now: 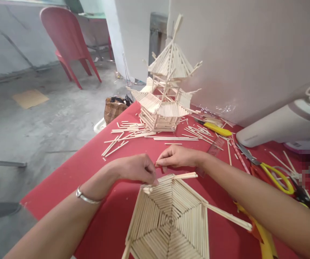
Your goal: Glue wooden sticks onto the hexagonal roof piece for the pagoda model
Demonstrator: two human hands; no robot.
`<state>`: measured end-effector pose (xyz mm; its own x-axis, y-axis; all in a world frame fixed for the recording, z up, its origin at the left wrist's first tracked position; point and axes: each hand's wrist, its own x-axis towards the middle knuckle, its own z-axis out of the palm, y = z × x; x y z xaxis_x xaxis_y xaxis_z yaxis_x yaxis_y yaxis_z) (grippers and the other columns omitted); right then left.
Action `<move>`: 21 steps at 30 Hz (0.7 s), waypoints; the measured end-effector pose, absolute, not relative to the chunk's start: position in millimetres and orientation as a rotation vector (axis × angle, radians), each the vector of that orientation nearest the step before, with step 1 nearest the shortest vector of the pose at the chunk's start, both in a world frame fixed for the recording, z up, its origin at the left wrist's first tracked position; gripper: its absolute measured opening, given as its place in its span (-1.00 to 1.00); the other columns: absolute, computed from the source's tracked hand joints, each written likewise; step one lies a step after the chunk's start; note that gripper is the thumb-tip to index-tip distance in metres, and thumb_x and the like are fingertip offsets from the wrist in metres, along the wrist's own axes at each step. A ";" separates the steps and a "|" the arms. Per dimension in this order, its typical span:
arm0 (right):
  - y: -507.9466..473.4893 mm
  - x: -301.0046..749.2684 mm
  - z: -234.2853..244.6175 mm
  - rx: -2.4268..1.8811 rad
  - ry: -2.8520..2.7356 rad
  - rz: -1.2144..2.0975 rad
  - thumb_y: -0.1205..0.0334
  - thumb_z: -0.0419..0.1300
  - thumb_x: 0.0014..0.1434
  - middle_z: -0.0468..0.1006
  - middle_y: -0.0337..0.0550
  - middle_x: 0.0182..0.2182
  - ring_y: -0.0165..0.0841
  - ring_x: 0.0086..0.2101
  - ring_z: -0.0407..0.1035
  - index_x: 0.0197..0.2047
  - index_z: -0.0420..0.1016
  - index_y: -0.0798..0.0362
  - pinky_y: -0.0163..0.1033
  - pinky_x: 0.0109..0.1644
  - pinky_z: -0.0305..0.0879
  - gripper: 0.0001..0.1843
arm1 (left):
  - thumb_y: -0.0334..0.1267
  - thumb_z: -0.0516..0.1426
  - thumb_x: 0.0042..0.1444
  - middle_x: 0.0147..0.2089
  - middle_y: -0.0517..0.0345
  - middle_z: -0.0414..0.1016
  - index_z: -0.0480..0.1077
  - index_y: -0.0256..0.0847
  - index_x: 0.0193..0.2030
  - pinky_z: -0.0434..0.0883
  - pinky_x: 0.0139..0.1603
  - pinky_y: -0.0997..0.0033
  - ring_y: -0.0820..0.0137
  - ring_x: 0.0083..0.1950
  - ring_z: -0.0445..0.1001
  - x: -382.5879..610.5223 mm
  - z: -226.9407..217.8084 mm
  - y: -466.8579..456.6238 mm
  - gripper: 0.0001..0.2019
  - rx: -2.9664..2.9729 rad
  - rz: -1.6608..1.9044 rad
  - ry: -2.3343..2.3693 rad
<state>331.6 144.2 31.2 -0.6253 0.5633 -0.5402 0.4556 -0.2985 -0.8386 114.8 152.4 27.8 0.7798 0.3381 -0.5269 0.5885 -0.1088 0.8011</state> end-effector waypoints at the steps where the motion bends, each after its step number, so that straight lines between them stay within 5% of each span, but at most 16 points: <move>1: 143.8 330.8 32.0 -1.345 -1.797 2.093 -0.01 0.26 0.17 0.19 -0.43 -0.72 -0.57 -0.65 -0.12 -0.36 0.57 0.17 -0.35 -0.57 -0.21 -0.63 | -0.11 0.23 -0.01 -0.56 0.24 0.39 0.52 -0.25 -0.48 0.12 -0.49 0.50 0.53 -0.52 0.20 115.3 28.9 151.9 -0.77 1.715 -0.248 0.734; 9: 143.1 330.9 26.0 -1.352 -1.768 2.093 -0.06 0.28 0.13 0.38 -0.34 -0.62 -0.58 -0.63 -0.08 -0.33 0.59 0.17 -0.35 -0.57 -0.18 -0.61 | -0.13 0.24 -0.02 -0.59 0.27 0.28 0.47 -0.24 -0.54 0.11 -0.49 0.47 0.53 -0.53 0.15 115.7 30.2 151.2 -0.77 1.713 -0.223 0.724; 21: 144.9 335.1 27.0 -1.280 -1.780 2.049 0.14 0.26 0.20 0.13 -0.46 -0.75 -0.55 -0.63 -0.09 -0.38 0.58 0.17 -0.34 -0.56 -0.13 -0.75 | -0.04 0.23 0.05 -0.48 0.21 0.42 0.57 -0.27 -0.39 0.21 -0.41 0.50 0.49 -0.44 0.26 118.8 34.2 156.8 -0.71 1.735 -0.315 0.738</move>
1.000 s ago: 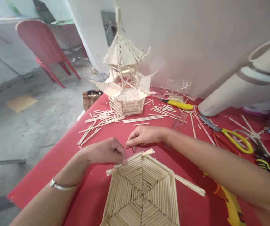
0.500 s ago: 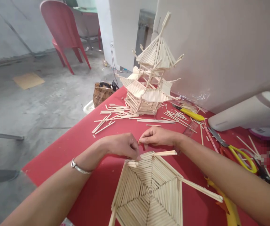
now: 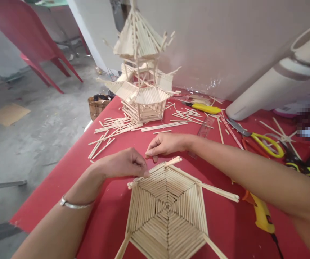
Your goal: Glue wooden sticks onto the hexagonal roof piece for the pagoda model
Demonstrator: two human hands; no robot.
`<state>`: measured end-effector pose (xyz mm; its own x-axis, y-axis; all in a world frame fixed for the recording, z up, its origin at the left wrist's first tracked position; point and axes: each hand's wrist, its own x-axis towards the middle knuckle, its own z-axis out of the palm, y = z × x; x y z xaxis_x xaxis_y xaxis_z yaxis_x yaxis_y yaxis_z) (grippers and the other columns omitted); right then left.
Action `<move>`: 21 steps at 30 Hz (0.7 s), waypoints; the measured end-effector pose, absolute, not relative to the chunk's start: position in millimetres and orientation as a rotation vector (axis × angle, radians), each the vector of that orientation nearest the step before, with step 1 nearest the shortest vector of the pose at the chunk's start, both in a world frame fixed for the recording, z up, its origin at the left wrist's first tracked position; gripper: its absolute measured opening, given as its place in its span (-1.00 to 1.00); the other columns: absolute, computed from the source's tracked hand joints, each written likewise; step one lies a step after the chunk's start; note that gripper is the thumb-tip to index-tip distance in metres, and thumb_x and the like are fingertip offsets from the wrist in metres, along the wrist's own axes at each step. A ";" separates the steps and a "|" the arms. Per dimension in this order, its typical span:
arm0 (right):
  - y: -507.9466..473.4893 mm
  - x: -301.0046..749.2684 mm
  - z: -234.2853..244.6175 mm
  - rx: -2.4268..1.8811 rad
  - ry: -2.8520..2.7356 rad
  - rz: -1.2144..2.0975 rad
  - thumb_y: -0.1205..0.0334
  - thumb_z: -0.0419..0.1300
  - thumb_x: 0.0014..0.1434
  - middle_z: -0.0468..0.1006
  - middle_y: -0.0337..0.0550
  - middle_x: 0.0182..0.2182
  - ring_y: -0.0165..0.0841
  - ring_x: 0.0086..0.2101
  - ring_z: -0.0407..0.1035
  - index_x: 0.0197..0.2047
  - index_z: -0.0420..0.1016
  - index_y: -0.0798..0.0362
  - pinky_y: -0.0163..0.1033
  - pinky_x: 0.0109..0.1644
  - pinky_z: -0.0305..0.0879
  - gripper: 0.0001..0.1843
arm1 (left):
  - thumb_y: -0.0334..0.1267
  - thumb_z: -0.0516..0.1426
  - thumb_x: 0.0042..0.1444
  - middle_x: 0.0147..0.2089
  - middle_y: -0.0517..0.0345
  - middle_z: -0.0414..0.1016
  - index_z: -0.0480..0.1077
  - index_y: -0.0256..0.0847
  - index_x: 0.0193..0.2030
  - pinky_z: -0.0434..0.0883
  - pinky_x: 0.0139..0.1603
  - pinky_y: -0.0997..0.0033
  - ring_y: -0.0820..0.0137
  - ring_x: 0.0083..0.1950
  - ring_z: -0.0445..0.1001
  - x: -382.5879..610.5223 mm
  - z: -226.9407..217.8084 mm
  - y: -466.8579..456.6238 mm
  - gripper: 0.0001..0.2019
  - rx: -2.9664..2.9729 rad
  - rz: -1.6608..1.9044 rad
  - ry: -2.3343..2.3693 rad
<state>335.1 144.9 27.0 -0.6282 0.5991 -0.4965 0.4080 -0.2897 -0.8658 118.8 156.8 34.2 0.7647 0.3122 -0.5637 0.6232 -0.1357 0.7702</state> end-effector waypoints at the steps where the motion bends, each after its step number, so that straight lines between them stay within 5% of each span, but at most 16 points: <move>1: 145.5 336.0 25.8 -1.266 -1.781 2.044 0.15 0.26 0.20 0.17 -0.44 -0.73 -0.55 -0.63 -0.08 -0.36 0.58 0.18 -0.34 -0.56 -0.13 -0.76 | -0.05 0.23 0.06 -0.46 0.20 0.45 0.57 -0.28 -0.38 0.24 -0.39 0.51 0.49 -0.42 0.28 119.0 34.4 157.4 -0.71 1.728 -0.319 0.729; 8: 149.0 341.6 19.1 -1.202 -1.746 2.071 0.15 0.29 0.19 0.40 -0.35 -0.62 -0.58 -0.61 -0.01 -0.29 0.60 0.19 -0.34 -0.54 -0.11 -0.77 | -0.05 0.19 0.13 -0.47 0.18 0.46 0.56 -0.28 -0.37 0.25 -0.38 0.52 0.49 -0.42 0.31 120.2 33.8 160.2 -0.70 1.700 -0.364 0.689; 15: 148.6 339.7 17.3 -1.219 -1.740 2.056 0.19 0.26 0.23 0.35 -0.38 -0.63 -0.57 -0.62 -0.01 -0.30 0.59 0.18 -0.33 -0.53 -0.10 -0.80 | 0.01 0.18 0.15 -0.47 0.19 0.42 0.52 -0.27 -0.40 0.24 -0.36 0.50 0.47 -0.41 0.28 120.5 28.8 163.1 -0.65 1.702 -0.388 0.660; 21: 132.0 369.5 66.6 -1.399 -1.856 1.539 0.31 0.23 0.22 0.54 -0.22 -0.45 -0.53 -0.45 0.27 -0.32 0.58 0.18 -0.37 -0.31 0.14 -0.87 | 0.07 0.16 0.15 -0.52 0.22 0.30 0.50 -0.28 -0.45 0.16 -0.40 0.48 0.50 -0.45 0.16 120.5 19.8 167.3 -0.59 1.703 -0.383 0.653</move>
<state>369.5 132.0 66.6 -0.4498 0.8390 -0.3062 0.4563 -0.0789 -0.8863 120.5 167.3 19.8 0.7872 0.2158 -0.5777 0.6095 -0.1301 0.7820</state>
